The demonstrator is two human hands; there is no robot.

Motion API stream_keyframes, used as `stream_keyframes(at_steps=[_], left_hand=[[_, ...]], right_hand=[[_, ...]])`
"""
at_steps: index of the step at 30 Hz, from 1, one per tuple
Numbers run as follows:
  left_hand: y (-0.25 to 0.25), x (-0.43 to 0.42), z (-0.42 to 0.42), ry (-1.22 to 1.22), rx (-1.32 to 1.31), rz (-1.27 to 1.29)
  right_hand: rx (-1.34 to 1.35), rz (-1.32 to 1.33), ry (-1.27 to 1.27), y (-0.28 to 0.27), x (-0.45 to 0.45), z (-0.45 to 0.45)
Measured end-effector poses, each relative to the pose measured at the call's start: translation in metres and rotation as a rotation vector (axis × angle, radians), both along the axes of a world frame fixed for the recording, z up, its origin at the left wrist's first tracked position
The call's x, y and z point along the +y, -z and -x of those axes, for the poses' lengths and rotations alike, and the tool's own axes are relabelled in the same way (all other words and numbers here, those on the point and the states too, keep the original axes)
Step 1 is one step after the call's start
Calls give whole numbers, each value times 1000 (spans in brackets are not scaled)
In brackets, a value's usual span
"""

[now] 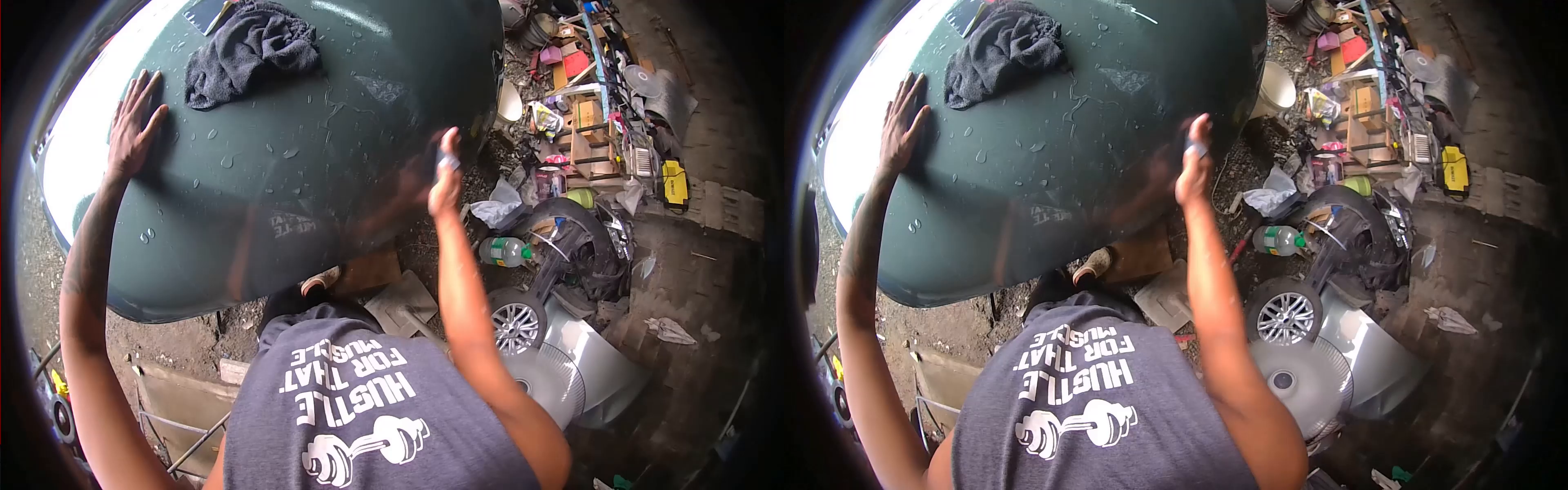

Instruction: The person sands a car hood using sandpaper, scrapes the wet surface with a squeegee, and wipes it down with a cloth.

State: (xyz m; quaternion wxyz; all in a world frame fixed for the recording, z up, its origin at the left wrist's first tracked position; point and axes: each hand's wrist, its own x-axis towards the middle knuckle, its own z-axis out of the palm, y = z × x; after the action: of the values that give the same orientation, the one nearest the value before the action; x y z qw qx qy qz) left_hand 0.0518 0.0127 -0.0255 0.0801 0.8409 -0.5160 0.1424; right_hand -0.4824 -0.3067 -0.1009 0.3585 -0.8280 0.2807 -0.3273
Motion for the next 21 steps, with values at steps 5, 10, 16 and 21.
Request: stream_keyframes(at_steps=[5, 10, 16, 21], left_hand=[[1, 1, -2, 12, 25, -4], [2, 1, -2, 3, -1, 1], [1, 7, 3, -10, 8, -12], [7, 1, -2, -8, 22, 13]], right_hand=[[-35, -208, 174, 9, -79, -2], [57, -6, 53, -2, 50, 4], [20, -196, 213, 18, -101, 16], [126, 80, 166, 8, 34, 10]])
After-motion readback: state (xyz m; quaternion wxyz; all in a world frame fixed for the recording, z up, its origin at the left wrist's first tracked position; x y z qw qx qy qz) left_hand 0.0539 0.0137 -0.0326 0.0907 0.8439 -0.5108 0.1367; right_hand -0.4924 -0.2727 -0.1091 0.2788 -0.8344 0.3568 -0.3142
